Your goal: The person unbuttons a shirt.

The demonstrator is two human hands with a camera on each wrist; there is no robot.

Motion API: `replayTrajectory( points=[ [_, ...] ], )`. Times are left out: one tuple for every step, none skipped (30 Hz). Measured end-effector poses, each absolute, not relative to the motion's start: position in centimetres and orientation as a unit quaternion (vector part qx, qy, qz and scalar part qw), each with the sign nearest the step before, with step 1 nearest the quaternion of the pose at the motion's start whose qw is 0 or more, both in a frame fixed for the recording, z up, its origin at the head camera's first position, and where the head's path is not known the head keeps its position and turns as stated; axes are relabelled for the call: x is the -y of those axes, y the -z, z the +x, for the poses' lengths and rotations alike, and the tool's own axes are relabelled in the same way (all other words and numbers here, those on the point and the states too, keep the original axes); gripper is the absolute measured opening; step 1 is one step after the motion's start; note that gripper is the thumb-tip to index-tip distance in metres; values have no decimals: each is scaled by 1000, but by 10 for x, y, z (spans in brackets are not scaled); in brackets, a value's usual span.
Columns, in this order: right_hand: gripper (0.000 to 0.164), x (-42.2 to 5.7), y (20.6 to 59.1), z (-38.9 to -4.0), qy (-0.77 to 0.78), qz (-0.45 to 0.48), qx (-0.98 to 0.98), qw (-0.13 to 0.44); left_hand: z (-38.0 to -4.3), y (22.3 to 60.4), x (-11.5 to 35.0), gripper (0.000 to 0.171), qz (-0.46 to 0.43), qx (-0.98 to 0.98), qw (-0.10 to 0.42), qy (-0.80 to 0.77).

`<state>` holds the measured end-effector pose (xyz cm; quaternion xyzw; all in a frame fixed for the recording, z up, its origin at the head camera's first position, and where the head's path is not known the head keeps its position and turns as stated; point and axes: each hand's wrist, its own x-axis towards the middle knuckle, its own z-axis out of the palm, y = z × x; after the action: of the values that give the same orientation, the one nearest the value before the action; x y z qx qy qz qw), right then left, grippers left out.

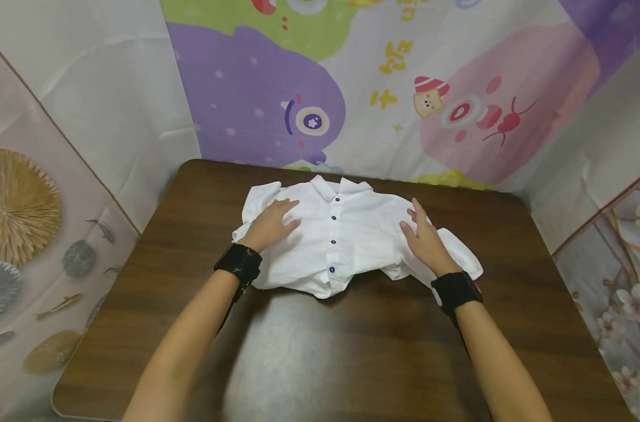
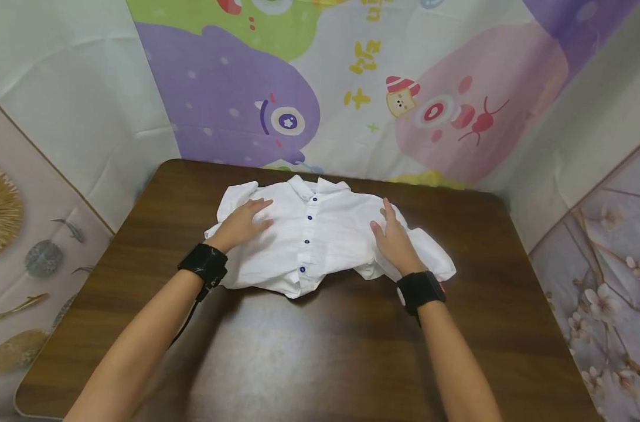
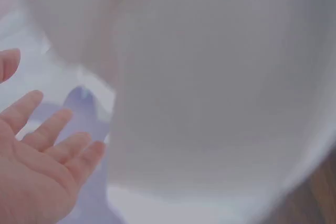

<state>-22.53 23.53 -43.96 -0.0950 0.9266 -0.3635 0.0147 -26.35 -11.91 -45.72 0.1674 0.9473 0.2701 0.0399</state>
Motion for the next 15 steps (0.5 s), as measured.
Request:
replayTrajectory(
  points=[
    [63,-239,437,-221,376,-93,-922,-7,-260,452,124,54,168,-943,27,-285],
    [62,-242,436,-216,390,-91,-916,-26,-256,447,129,53,166,-940,15,-298],
    [61,-245,435,-210,397,-88,-912,-41,-252,442,134,52,162,-938,3,-306],
    [60,-248,435,-205,403,-86,-909,-58,-247,438,140,51,156,-936,-8,-315],
    [58,-251,436,-199,405,-84,-907,-75,-243,434,145,50,149,-934,-19,-324],
    [55,-253,437,-193,406,-80,-906,-87,-238,431,151,49,142,-932,-32,-333],
    [53,-254,438,-188,402,-76,-907,-97,-233,428,156,47,133,-929,-42,-343],
    [49,-255,439,-183,399,-74,-908,-101,-228,426,162,46,123,-927,-52,-350],
    [44,-256,441,-177,394,-73,-911,-100,-222,425,167,45,115,-924,-61,-359],
    [39,-256,442,-172,392,-75,-912,-95,-217,424,171,43,105,-921,-69,-368],
    [34,-255,443,-166,391,-76,-913,-84,-212,425,175,42,94,-919,-77,-375],
    [31,-255,445,-162,388,-82,-915,-72,-208,425,178,41,84,-917,-84,-380],
    [28,-253,446,-157,383,-90,-918,-55,-203,426,181,40,72,-917,-88,-383],
    [27,-252,448,-154,377,-97,-920,-36,-199,428,183,39,61,-916,-92,-386],
    [27,-250,450,-150,369,-103,-923,-17,-195,430,185,38,49,-915,-94,-388]
  ],
)
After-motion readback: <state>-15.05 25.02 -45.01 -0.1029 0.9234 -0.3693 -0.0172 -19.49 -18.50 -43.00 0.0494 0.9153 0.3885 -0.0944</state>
